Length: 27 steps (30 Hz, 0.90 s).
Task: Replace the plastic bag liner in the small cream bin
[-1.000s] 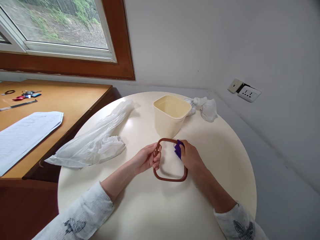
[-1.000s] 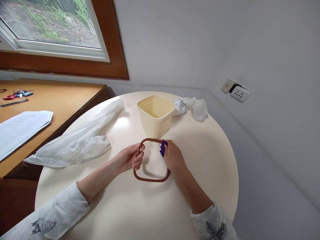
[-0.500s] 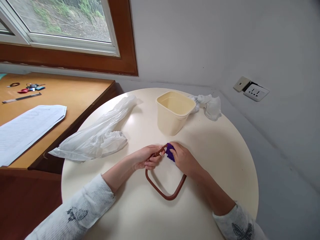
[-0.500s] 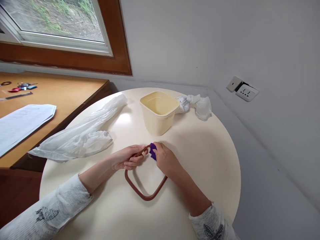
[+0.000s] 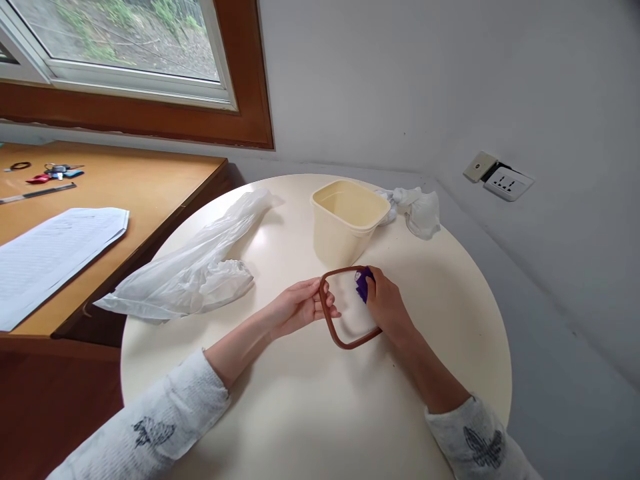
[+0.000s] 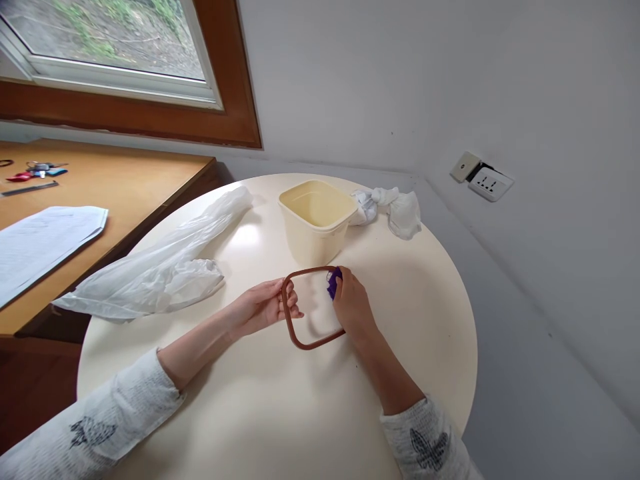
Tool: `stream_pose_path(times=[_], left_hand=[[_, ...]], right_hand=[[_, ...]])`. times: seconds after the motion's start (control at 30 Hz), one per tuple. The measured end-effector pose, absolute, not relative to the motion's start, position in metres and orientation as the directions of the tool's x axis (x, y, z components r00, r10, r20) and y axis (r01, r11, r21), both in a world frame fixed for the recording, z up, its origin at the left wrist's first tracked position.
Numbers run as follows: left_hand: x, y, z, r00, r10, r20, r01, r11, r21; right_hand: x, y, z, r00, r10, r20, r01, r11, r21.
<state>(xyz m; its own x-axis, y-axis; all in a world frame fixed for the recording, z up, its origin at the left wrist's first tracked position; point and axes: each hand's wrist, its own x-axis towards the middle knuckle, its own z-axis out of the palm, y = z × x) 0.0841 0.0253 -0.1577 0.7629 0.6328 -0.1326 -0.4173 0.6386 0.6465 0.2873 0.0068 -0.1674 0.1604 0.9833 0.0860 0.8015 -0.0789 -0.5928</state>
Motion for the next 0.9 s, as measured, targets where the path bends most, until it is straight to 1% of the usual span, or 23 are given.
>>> stream_pose_path(times=[0.1,0.2,0.3,0.4,0.5,0.57,0.63,0.73,0.8,0.9], left_hand=[[0.083,0.026,-0.159,0.777,0.613,-0.144,-0.364,0.624,0.691],[0.08,0.03,-0.159,0.775,0.607,-0.173,-0.319,0.613,0.723],[0.076,0.034,-0.16,0.748,0.63,-0.206,-0.316,0.613,0.724],[0.074,0.036,-0.161,0.699,0.661,-0.272,-0.311,0.623,0.718],[0.075,0.034,-0.161,0.697,0.622,-0.357,-0.237,0.67,0.703],[0.078,0.032,-0.16,0.72,0.572,-0.394,-0.175,0.699,0.694],[0.081,0.029,-0.159,0.73,0.551,-0.405,-0.144,0.702,0.697],[0.084,0.028,-0.16,0.708,0.582,-0.399,-0.154,0.68,0.717],[0.084,0.028,-0.162,0.702,0.596,-0.391,-0.173,0.675,0.717],[0.082,0.031,-0.165,0.725,0.582,-0.368,-0.214,0.699,0.683]], right_hand=[[0.288,0.007,-0.172,0.128,0.985,0.117,0.788,-0.03,-0.615],[0.29,0.007,-0.176,0.054,0.982,0.183,0.754,0.08,-0.652],[0.29,0.006,-0.178,-0.066,0.971,0.229,0.723,0.205,-0.659],[0.285,0.003,-0.176,-0.223,0.946,0.235,0.682,0.324,-0.656],[0.275,0.0,-0.174,-0.37,0.892,0.261,0.625,0.447,-0.64],[0.267,-0.002,-0.173,-0.416,0.863,0.285,0.615,0.498,-0.611],[0.261,-0.004,-0.173,-0.417,0.86,0.294,0.63,0.506,-0.589],[0.258,-0.004,-0.172,-0.362,0.885,0.293,0.672,0.465,-0.576],[0.26,-0.003,-0.171,-0.286,0.911,0.296,0.708,0.409,-0.576],[0.267,0.0,-0.169,-0.138,0.948,0.287,0.758,0.288,-0.585]])
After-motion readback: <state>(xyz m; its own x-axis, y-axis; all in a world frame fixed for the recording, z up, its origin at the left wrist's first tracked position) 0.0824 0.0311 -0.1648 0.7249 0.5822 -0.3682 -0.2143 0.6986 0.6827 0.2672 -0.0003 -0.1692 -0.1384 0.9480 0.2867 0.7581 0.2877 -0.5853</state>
